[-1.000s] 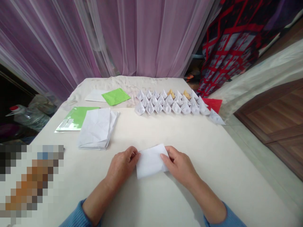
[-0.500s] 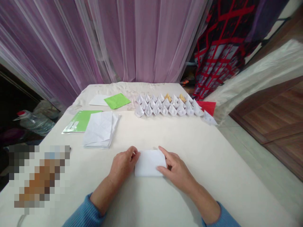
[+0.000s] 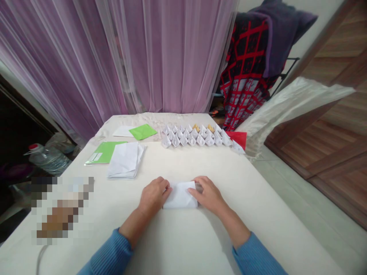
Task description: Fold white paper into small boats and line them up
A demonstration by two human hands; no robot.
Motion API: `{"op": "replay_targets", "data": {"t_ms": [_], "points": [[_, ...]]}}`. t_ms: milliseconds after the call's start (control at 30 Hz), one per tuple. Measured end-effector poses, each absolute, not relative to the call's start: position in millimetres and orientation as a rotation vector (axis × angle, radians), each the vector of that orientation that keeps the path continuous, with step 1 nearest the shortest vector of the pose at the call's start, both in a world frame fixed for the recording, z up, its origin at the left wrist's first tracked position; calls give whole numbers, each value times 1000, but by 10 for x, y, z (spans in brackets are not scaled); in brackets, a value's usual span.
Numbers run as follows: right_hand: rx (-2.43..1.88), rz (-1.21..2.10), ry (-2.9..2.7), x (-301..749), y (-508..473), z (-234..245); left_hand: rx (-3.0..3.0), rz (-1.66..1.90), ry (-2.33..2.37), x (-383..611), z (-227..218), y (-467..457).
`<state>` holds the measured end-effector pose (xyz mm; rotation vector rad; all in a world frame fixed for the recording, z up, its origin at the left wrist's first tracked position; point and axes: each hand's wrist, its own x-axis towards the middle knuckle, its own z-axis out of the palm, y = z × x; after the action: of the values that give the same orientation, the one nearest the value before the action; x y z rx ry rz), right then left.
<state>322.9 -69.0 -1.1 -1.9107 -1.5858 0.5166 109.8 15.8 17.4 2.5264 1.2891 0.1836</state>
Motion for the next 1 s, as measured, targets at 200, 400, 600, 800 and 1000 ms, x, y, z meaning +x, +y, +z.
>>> {"op": "replay_targets", "data": {"t_ms": [200, 400, 600, 800, 1000], "points": [[-1901, 569, -1874, 3227, -411, 39, 2660, 73, 978, 1147, 269, 442], [-1720, 728, -2025, 3261, -345, 124, 2623, -100, 894, 1215, 344, 586], [-1651, 876, -1936, 3248, -245, 90, 2561, -19, 915, 1155, 299, 496], [-1421, 1193, -1801, 3230, -161, -20, 2455, 103, 823, 1049, 335, 460], [-1316, 1242, -1626, 3261, -121, -13, 2281, 205, 901, 982, 281, 524]]}}
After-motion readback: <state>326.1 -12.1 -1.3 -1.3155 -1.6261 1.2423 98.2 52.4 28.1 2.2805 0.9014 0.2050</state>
